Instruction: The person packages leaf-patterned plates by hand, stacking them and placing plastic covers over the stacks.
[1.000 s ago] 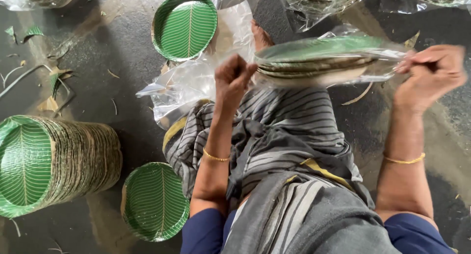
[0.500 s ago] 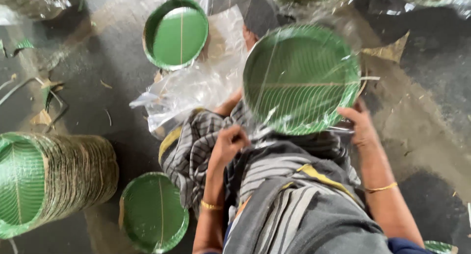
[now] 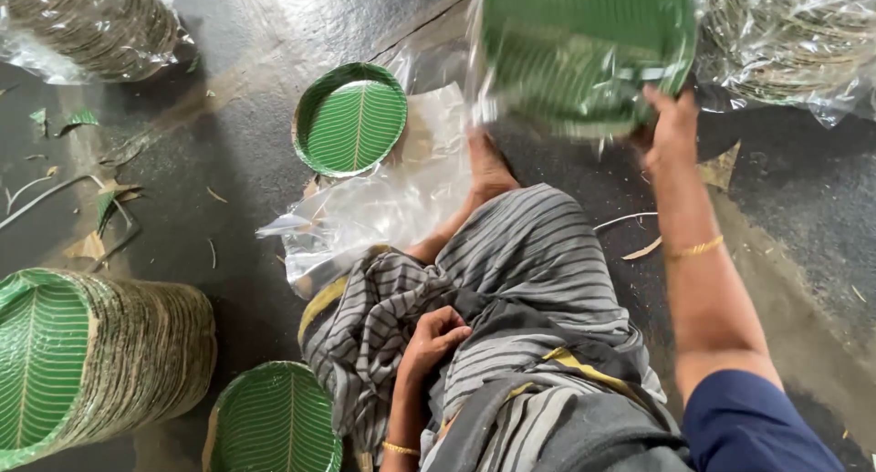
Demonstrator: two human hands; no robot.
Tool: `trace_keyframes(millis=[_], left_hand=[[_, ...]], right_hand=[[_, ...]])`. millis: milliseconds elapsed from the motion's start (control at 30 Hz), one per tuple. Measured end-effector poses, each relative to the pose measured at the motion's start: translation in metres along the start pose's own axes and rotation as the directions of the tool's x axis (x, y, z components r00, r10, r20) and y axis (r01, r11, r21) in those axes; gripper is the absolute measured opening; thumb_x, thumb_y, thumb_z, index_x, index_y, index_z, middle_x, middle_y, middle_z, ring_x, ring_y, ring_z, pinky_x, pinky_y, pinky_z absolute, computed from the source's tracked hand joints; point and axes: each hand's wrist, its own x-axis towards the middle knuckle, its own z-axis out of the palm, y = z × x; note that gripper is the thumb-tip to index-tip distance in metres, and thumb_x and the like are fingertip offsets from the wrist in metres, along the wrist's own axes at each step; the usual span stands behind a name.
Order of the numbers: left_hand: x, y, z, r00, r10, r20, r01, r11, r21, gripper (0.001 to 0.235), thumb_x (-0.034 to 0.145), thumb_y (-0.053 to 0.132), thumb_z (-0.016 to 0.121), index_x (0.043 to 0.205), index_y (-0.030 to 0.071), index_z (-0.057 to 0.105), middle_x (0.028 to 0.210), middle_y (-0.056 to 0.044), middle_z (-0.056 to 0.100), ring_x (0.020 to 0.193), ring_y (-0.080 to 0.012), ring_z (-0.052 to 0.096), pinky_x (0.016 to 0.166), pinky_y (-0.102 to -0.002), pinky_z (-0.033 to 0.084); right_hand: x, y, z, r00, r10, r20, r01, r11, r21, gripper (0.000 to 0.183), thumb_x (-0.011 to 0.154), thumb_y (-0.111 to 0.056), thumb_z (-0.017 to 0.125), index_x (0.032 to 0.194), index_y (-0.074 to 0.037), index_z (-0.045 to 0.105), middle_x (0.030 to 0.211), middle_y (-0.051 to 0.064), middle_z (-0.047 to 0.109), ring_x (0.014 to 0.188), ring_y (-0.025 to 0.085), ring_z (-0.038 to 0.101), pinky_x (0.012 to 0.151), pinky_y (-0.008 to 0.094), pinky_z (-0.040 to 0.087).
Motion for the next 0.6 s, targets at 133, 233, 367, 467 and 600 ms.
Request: trace_keyframes(millis=[133, 233, 367, 467, 600], left_hand=[[0.001, 0.000, -0.002, 1.000, 0.025, -0.009, -0.025, 0.999, 0.033, 0.021, 0.090, 0.016, 0.079, 0.083, 0.004, 0.063, 0.070, 0.007, 0.055, 0.066, -0.0032, 0.046, 0.057, -0.024, 0.037], [-0.001, 0.006, 0.001, 0.998, 0.040, -0.050, -0.037, 0.997, 0.067, 0.021, 0.089, 0.016, 0.079, 0.083, 0.004, 0.064, 0.071, 0.006, 0.055, 0.067, -0.0036, 0.046, 0.058, -0.024, 0.038], [-0.005, 0.013, 0.005, 0.988, 0.148, -0.046, -0.141, 0.980, 0.138, 0.021, 0.088, 0.016, 0.079, 0.085, 0.001, 0.065, 0.075, 0.001, 0.061, 0.073, -0.0057, 0.052, 0.065, -0.026, 0.045], [-0.017, 0.047, -0.001, 0.974, 0.220, -0.050, -0.210, 0.966, 0.151, 0.019, 0.088, 0.014, 0.077, 0.089, -0.001, 0.066, 0.079, -0.002, 0.065, 0.077, -0.0067, 0.056, 0.069, -0.027, 0.048], [-0.055, 0.088, -0.022, 0.973, 0.210, -0.098, -0.206, 0.977, 0.054, 0.008, 0.091, 0.008, 0.071, 0.093, 0.001, 0.067, 0.081, -0.001, 0.069, 0.078, -0.0058, 0.062, 0.069, -0.025, 0.052]], right_hand=[[-0.004, 0.003, 0.010, 0.998, -0.063, 0.000, 0.063, 0.998, -0.007, 0.054, 0.089, -0.006, 0.069, 0.134, -0.021, 0.044, 0.103, 0.004, 0.076, 0.047, 0.021, 0.061, 0.042, 0.035, 0.054], [-0.064, 0.011, 0.028, 0.983, -0.073, 0.168, 0.068, 0.997, 0.034, 0.037, 0.103, -0.001, 0.063, 0.140, -0.001, 0.056, 0.096, 0.014, 0.067, 0.051, 0.018, 0.055, 0.049, 0.035, 0.050], [-0.195, -0.039, 0.075, 0.695, -0.013, 0.718, 0.142, 0.983, -0.120, 0.036, 0.097, -0.007, 0.065, 0.131, 0.003, 0.064, 0.094, 0.010, 0.069, 0.065, 0.013, 0.060, 0.058, 0.027, 0.048], [-0.282, -0.120, 0.118, 0.238, -0.006, 0.971, 0.422, 0.901, -0.097, 0.043, 0.087, -0.020, 0.075, 0.125, -0.001, 0.068, 0.098, 0.007, 0.072, 0.075, 0.015, 0.065, 0.067, 0.029, 0.052], [-0.291, -0.119, 0.071, -0.066, 0.049, 0.997, 0.547, 0.837, -0.005, 0.048, 0.082, -0.027, 0.082, 0.122, -0.005, 0.068, 0.102, 0.007, 0.074, 0.080, 0.019, 0.070, 0.073, 0.032, 0.055]])
